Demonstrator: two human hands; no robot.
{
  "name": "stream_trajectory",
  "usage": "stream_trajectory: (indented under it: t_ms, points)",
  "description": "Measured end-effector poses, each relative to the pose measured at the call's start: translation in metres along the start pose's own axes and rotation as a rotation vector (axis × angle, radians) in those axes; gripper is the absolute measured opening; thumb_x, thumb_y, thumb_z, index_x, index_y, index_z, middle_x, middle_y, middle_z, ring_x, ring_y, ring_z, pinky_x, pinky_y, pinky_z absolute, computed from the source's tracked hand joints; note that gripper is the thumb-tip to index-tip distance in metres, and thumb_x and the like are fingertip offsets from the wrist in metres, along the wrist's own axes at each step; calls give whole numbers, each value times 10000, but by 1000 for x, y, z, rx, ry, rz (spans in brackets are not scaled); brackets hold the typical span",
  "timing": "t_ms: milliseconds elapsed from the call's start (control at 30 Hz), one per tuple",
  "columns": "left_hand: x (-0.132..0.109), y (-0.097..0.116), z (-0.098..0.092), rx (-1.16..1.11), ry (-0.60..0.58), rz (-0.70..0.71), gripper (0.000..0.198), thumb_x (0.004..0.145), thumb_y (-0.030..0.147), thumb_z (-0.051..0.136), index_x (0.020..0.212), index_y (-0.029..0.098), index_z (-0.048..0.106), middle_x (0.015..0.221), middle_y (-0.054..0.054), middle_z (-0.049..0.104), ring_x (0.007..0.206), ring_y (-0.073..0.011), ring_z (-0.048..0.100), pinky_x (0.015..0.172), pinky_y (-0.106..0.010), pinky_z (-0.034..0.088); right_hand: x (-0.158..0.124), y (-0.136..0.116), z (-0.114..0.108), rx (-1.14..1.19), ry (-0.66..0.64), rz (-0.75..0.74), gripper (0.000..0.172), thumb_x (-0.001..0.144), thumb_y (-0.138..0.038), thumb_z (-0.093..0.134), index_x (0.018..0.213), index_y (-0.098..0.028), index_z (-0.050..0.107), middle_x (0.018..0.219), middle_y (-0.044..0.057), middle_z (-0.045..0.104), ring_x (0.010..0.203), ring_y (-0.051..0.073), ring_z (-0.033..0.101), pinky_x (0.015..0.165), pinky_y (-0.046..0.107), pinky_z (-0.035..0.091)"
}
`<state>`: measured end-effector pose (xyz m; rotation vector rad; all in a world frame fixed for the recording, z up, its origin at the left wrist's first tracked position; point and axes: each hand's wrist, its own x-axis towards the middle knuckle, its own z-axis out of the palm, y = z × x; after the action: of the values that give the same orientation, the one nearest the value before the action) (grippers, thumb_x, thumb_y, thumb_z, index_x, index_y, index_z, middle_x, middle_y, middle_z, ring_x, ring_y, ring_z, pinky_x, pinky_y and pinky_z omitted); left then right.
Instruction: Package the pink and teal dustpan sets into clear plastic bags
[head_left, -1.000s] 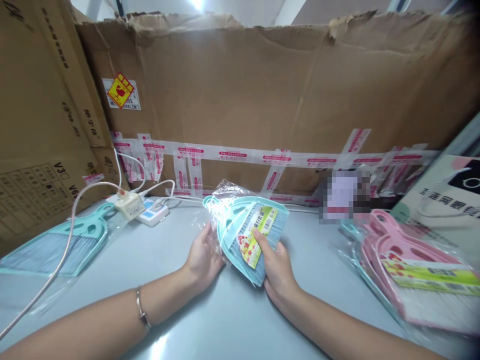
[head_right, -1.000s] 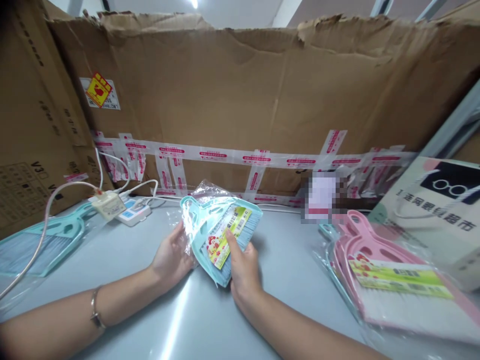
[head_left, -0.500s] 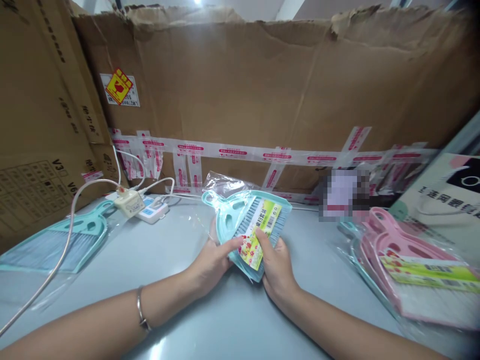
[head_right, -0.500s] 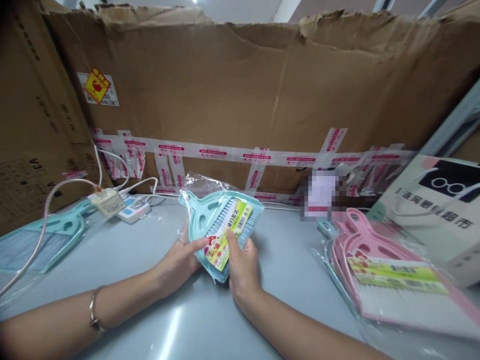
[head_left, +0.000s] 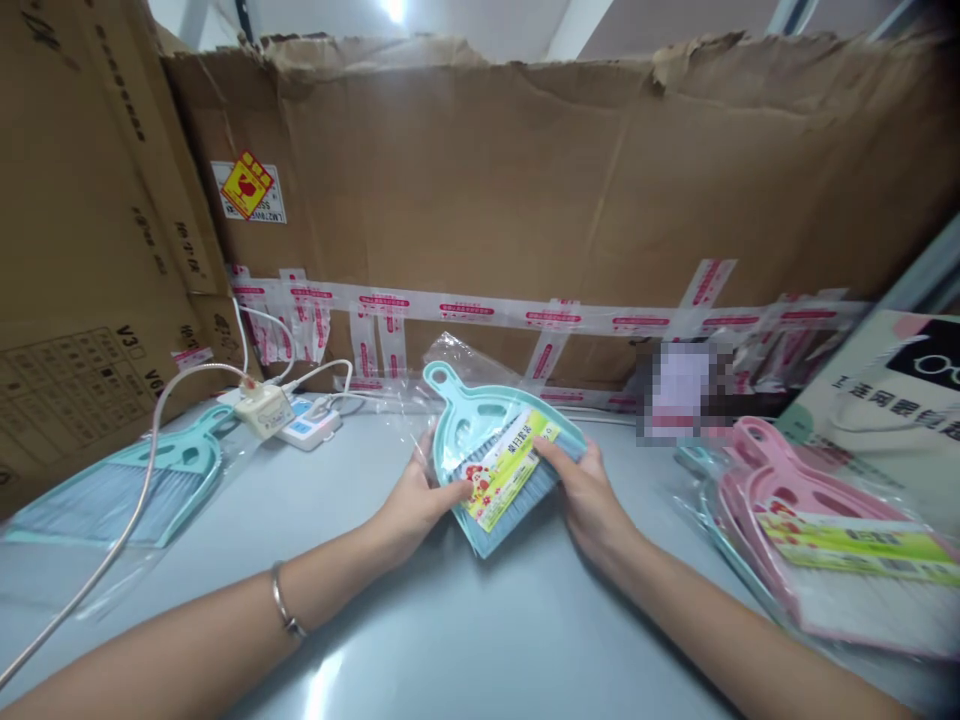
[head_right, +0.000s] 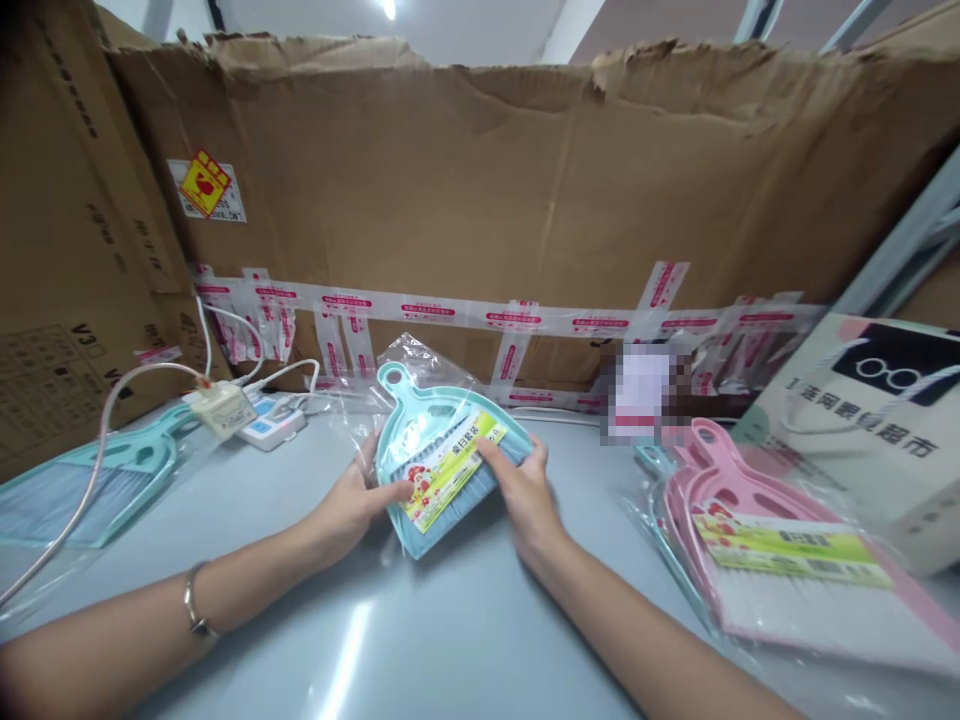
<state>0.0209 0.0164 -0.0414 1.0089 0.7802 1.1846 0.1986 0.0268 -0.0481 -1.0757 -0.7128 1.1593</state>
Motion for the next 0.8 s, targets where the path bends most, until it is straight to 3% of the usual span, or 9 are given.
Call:
stream_trajectory:
  t_ms: [167,233,400,533,700,800]
  points:
    - [15,10,-17,30,-134,-95,782,571,110,738,1271,192,401,986,-76,673,879,-235,641,783,-349,502,30,-34,-30,-130,-504,222,468,641,-229,736,1081,-160,590,956,47,695,766,145,639,675,241,493]
    - [18,14,-21,74,-185,-150,767,569,108,735,1261,189,415,994,-81,677,878,-234,644,778,-344,500,32,-41,-35,-117,-569,279,545,630,-173,730,1148,-171,561,991,59,690,786,158,654,674,255,502]
    - [18,14,-25,185,-230,-218,680,593,107,723,1216,188,463,1006,-75,679,884,-214,646,820,-336,486,24,-40,-32,-104,-588,347,686,576,-96,744,1216,-167,506,962,75,699,813,194,678,707,298,527]
    - [19,11,-24,103,-214,-206,630,612,143,739,1188,199,493,1033,-78,674,877,-212,648,776,-315,503,21,-28,-25,-130,-590,324,497,590,-127,755,1059,-107,593,882,90,717,709,174,682,659,267,534]
    - [20,12,-21,80,49,-231,545,645,250,749,1137,181,524,960,-93,690,722,-187,658,610,-273,511,22,-15,-19,-104,-443,339,264,641,-192,739,872,-91,659,783,96,727,608,158,673,576,234,527]
    - [19,12,-21,76,-27,-226,509,648,267,751,1102,168,544,1004,-108,681,765,-191,658,631,-265,510,22,-11,-18,-92,-364,335,252,632,-187,747,851,-92,668,762,94,728,594,167,673,556,241,529]
